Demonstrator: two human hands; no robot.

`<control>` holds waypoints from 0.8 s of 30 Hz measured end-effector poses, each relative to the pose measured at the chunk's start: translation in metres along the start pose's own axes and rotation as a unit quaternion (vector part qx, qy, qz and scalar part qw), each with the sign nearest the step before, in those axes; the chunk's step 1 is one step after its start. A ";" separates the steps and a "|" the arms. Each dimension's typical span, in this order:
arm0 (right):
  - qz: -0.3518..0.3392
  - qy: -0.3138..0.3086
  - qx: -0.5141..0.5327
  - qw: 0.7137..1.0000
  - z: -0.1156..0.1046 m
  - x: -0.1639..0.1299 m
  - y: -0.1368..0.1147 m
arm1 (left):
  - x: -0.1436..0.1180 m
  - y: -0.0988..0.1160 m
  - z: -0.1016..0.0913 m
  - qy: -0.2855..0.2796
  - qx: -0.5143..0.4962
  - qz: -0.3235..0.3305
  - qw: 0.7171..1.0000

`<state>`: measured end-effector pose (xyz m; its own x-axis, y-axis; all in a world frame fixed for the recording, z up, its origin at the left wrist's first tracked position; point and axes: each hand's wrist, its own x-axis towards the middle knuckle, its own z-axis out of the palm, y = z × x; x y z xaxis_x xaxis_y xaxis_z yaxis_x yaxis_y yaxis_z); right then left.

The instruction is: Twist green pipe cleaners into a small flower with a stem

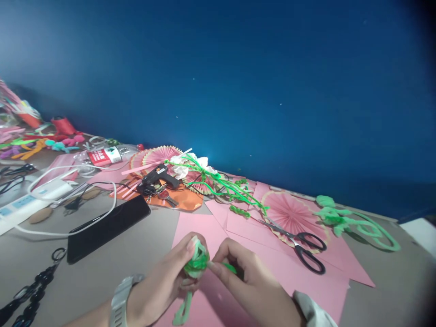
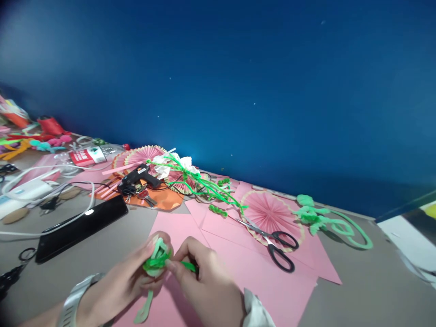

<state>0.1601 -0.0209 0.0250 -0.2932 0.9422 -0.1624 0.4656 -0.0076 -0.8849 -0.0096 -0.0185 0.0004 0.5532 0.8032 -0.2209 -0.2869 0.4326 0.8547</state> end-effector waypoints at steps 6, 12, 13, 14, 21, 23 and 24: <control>0.004 -0.062 0.055 0.997 -0.011 0.010 0.014 | 0.000 -0.005 -0.007 -0.054 -0.014 0.009 0.998; 0.005 -0.227 0.106 0.968 -0.028 0.017 0.018 | -0.009 0.003 -0.004 -0.087 0.175 -0.033 0.980; 0.010 -0.231 0.093 0.968 -0.029 0.018 0.018 | -0.010 0.004 -0.003 -0.090 0.218 -0.033 0.971; 0.015 -0.226 0.075 0.971 -0.029 0.019 0.017 | -0.011 0.005 -0.002 -0.089 0.259 -0.030 0.961; 0.027 -0.112 -0.063 0.991 -0.020 0.016 0.013 | -0.011 0.004 0.002 -0.039 0.408 -0.045 0.911; 0.018 -0.082 -0.098 0.992 -0.018 0.014 0.011 | -0.009 0.003 0.005 -0.015 0.408 -0.066 0.911; 0.016 -0.070 -0.115 0.991 -0.017 0.012 0.010 | -0.008 0.002 0.006 -0.003 0.407 -0.074 0.910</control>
<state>0.1755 -0.0036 0.0219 -0.3810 0.8870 -0.2610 0.6490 0.0555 -0.7587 -0.0101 -0.0268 0.0071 0.5442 0.7575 -0.3606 0.4645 0.0858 0.8814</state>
